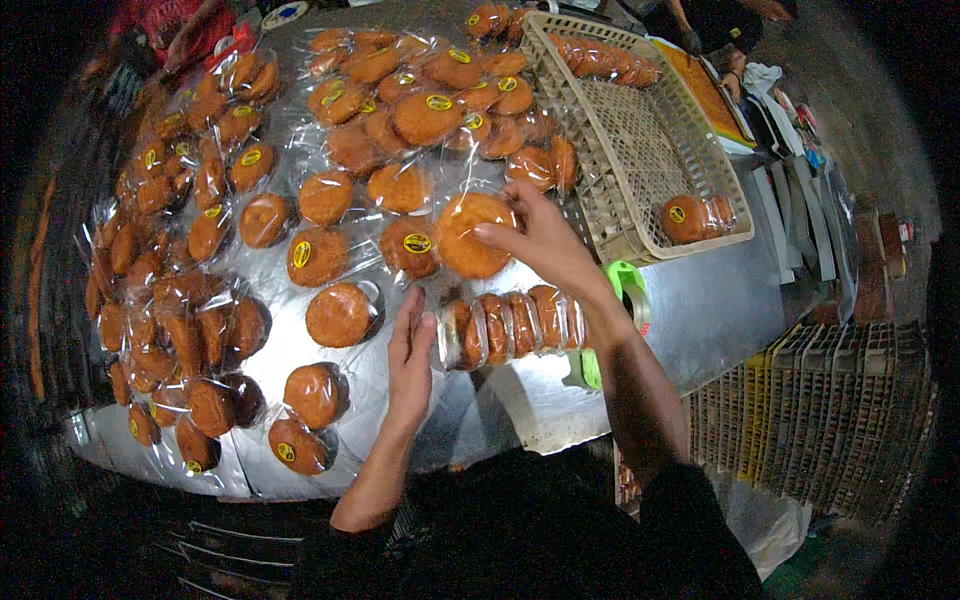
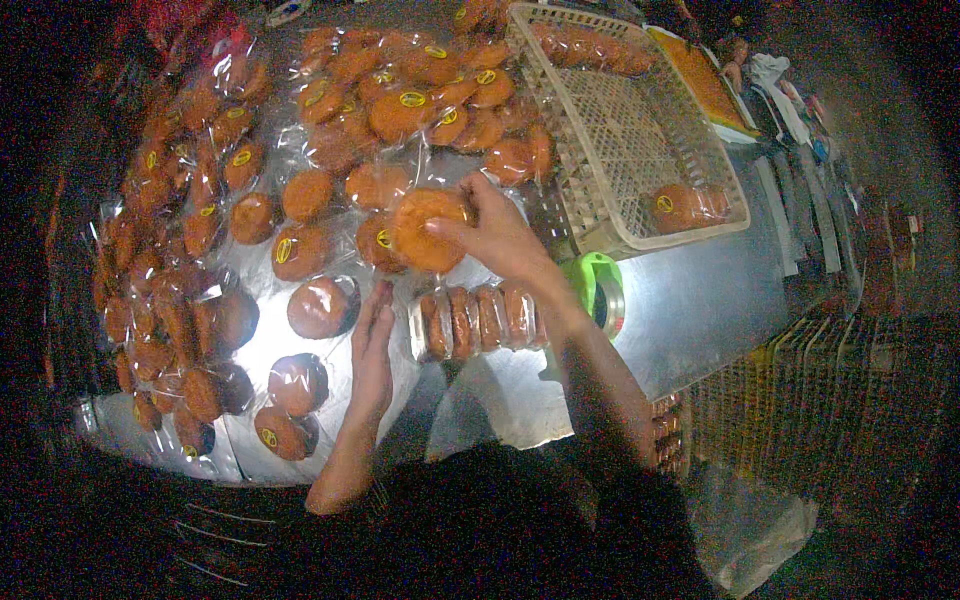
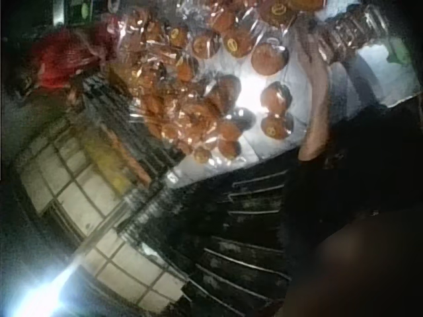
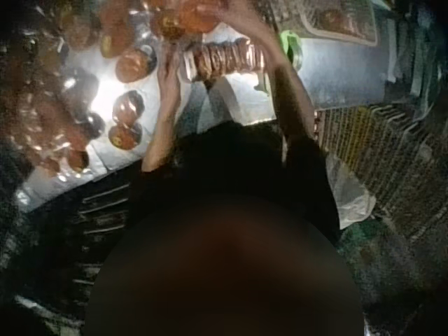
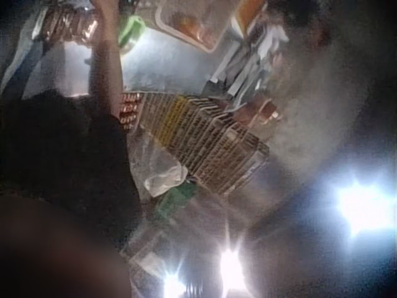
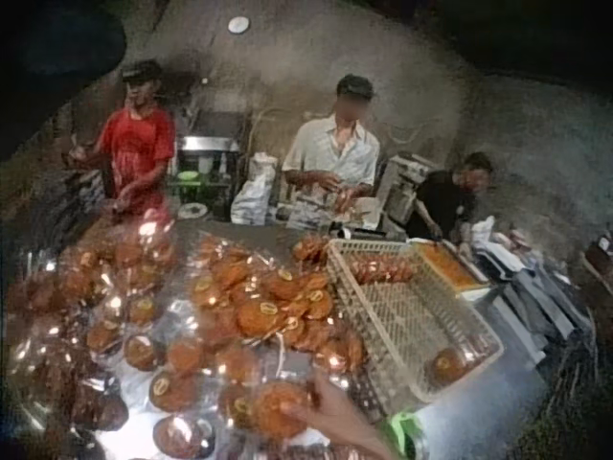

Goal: The person wraps individual buns in clear plastic bags and seals them with a tape dispenser. They place the packaged buns into a plastic crate and continue the process with more buns from the table.

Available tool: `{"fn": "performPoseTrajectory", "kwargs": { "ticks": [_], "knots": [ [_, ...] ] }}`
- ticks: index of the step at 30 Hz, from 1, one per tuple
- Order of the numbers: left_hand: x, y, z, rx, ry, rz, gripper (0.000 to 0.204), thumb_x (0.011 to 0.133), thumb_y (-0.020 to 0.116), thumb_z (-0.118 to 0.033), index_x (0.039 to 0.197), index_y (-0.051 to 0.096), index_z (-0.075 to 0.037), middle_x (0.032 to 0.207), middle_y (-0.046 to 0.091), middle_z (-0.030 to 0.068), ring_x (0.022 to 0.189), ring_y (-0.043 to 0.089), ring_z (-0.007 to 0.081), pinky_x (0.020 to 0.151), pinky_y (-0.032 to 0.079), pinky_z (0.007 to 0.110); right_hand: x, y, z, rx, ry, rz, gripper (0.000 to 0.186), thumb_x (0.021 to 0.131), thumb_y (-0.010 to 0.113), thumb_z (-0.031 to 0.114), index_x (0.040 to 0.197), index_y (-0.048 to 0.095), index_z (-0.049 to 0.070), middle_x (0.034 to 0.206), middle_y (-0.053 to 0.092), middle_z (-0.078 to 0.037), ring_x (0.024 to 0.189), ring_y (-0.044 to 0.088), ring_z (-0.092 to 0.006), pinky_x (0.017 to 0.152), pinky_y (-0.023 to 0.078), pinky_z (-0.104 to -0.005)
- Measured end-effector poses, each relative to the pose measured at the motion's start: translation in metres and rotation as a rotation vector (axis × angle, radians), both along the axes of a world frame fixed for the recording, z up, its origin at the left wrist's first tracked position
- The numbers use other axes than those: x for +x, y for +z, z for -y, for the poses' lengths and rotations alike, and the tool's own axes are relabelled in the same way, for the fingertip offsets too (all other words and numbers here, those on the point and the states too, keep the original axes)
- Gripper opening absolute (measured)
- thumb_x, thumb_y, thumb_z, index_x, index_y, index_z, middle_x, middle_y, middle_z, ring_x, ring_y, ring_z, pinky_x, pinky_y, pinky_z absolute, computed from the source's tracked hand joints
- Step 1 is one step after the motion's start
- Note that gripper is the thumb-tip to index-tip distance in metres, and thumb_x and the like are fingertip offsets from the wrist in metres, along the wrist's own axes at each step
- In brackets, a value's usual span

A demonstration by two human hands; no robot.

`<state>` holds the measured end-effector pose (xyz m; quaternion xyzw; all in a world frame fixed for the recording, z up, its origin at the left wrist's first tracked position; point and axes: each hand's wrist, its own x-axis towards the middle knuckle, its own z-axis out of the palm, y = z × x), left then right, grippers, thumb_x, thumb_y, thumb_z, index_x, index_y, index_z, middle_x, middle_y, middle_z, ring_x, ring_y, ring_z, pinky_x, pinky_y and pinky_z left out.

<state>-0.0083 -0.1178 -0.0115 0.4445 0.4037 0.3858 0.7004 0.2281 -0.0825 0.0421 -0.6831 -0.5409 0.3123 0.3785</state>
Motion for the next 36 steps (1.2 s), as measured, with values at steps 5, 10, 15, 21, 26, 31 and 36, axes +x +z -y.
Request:
{"fn": "performPoseTrajectory", "kwargs": {
  "ticks": [5, 10, 15, 21, 26, 31, 36],
  "knots": [
    [0.018, 0.045, 0.004, -0.067, -0.158, 0.198, 0.055, 0.101, 0.053, -0.025, 0.146, 0.036, 0.003, 0.142, 0.048, 0.0135, 0.128, 0.049, 0.0217, 0.11, 0.037, 0.039, -0.008, 0.025, 0.096, 0.019, -0.132, -0.695, 0.058, 0.095, 0.064, 0.026, 0.141, 0.038, 0.003, 0.115, 0.062, -0.015, 0.111, 0.058, -0.0225, 0.094, 0.046, -0.0374],
    [0.032, 0.077, 0.042, 0.372, -0.206, 0.028, 0.048, 0.101, 0.054, -0.032, 0.132, 0.049, 0.004, 0.13, 0.056, 0.0123, 0.121, 0.053, 0.0186, 0.105, 0.04, 0.034, -0.055, 0.014, 0.156, 0.284, -0.273, -0.458, 0.073, 0.092, 0.068, 0.017, 0.147, 0.024, -0.002, 0.148, 0.034, -0.022, 0.132, 0.045, -0.0307, 0.111, 0.036, -0.0402],
    [0.019, 0.113, 0.041, 0.296, -0.304, -0.223, 0.046, 0.105, 0.044, -0.037, 0.124, 0.055, 0.003, 0.119, 0.063, 0.0122, 0.109, 0.058, 0.0158, 0.094, 0.047, 0.032, -0.073, 0.019, 0.198, 0.338, -0.087, -0.375, 0.078, 0.089, 0.065, 0.002, 0.148, 0.015, 0.001, 0.145, 0.033, -0.018, 0.135, 0.04, -0.0296, 0.113, 0.035, -0.0404],
    [0.04, 0.115, 0.059, 0.105, 0.238, 0.358, 0.053, 0.106, 0.041, -0.043, 0.102, 0.066, 0.003, 0.091, 0.068, 0.0102, 0.087, 0.063, 0.0172, 0.083, 0.049, 0.032, -0.073, 0.028, 0.219, 0.511, -0.193, -0.436, 0.071, 0.086, 0.069, 0.002, 0.142, 0.024, 0.001, 0.148, 0.031, -0.022, 0.138, 0.038, -0.0337, 0.115, 0.032, -0.0452],
    [0.06, 0.112, 0.101, 0.533, 0.25, -0.073, 0.045, 0.106, 0.043, -0.038, 0.109, 0.063, 0.003, 0.093, 0.065, 0.0093, 0.086, 0.061, 0.0171, 0.082, 0.049, 0.033, -0.05, 0.045, 0.227, 0.169, -0.096, -0.391, 0.038, 0.093, 0.064, 0.009, 0.125, 0.045, -0.002, 0.122, 0.055, -0.015, 0.116, 0.053, -0.0231, 0.102, 0.041, -0.0363],
    [0.074, 0.127, 0.128, 1.123, 0.368, -0.222, 0.034, 0.102, 0.054, -0.028, 0.101, 0.066, 0.003, 0.089, 0.065, 0.0118, 0.083, 0.062, 0.0215, 0.079, 0.05, 0.035, -0.005, 0.077, 0.233, 0.587, 0.105, 0.101, 0.017, 0.099, 0.053, 0.016, 0.099, 0.055, -0.002, 0.101, 0.06, -0.012, 0.09, 0.058, -0.0182, 0.085, 0.047, -0.0322],
    [0.083, 0.135, 0.155, 0.812, 0.362, -0.214, 0.047, 0.107, 0.038, -0.032, 0.092, 0.062, 0.004, 0.087, 0.064, 0.0125, 0.083, 0.061, 0.0198, 0.076, 0.05, 0.034, 0.004, 0.087, 0.236, 0.756, -0.086, -0.447, 0.016, 0.102, 0.049, 0.017, 0.098, 0.049, 0.001, 0.094, 0.06, -0.012, 0.087, 0.058, -0.0187, 0.084, 0.048, -0.0344]
  ]
}}
